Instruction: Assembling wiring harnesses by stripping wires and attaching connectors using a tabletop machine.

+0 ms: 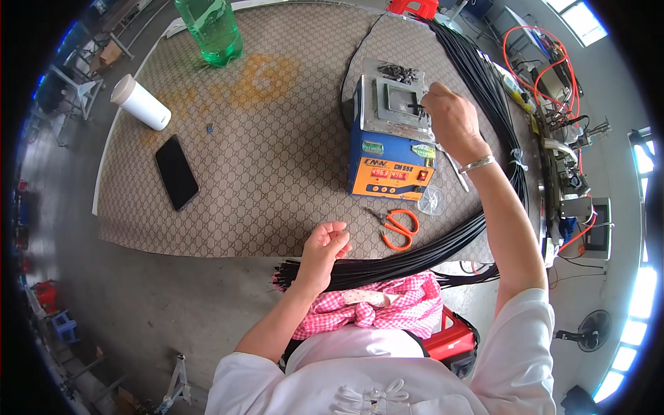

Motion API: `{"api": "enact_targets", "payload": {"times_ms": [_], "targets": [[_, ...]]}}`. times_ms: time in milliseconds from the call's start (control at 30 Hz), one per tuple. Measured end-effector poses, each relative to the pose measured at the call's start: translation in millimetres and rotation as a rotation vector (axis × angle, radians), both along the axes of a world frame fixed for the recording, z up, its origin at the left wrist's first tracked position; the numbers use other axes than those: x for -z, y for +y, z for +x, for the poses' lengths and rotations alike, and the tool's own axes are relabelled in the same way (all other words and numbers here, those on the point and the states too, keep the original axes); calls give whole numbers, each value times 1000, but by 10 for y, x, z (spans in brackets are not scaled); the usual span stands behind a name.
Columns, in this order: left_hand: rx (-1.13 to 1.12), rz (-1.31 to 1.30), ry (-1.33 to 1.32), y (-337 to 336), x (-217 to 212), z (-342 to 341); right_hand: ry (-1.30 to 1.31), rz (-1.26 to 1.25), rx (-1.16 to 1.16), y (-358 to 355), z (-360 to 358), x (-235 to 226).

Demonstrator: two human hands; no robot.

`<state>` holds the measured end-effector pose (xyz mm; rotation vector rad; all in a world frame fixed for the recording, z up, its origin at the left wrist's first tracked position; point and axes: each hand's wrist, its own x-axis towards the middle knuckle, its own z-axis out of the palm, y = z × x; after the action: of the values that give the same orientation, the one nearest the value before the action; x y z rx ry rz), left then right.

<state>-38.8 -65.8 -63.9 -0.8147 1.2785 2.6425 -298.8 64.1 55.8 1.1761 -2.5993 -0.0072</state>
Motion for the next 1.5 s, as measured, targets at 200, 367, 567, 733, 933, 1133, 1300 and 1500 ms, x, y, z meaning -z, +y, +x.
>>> {"api": "enact_targets", "payload": {"times_ms": [200, 367, 567, 733, 933, 1133, 1300, 1500], "targets": [[-5, 3, -1, -8, 10, 1, -18, 29, 18, -38, -16, 37], [-9, 8, -5, -11, 17, 1, -37, 43, 44, -57, -2, 27], [-8, 17, -2, -11, 27, 8, -76, -33, 71, -17, -17, 37], [4, 31, -14, -7, -3, 19, -303, -451, 24, 170, 75, 66], [-20, 25, 89, -30, -196, -73, -1209, -1023, 196, 326, 571, -13], [-17, 109, 246, 51, -532, -319, -1540, -1322, 86, 483, 910, 148], [7, 216, 355, 175, -771, -460, -1617, -1394, -8, 545, 1107, 262], [57, 362, 332, 254, -899, -477, -1559, -1366, -22, 537, 1258, 305]]}}
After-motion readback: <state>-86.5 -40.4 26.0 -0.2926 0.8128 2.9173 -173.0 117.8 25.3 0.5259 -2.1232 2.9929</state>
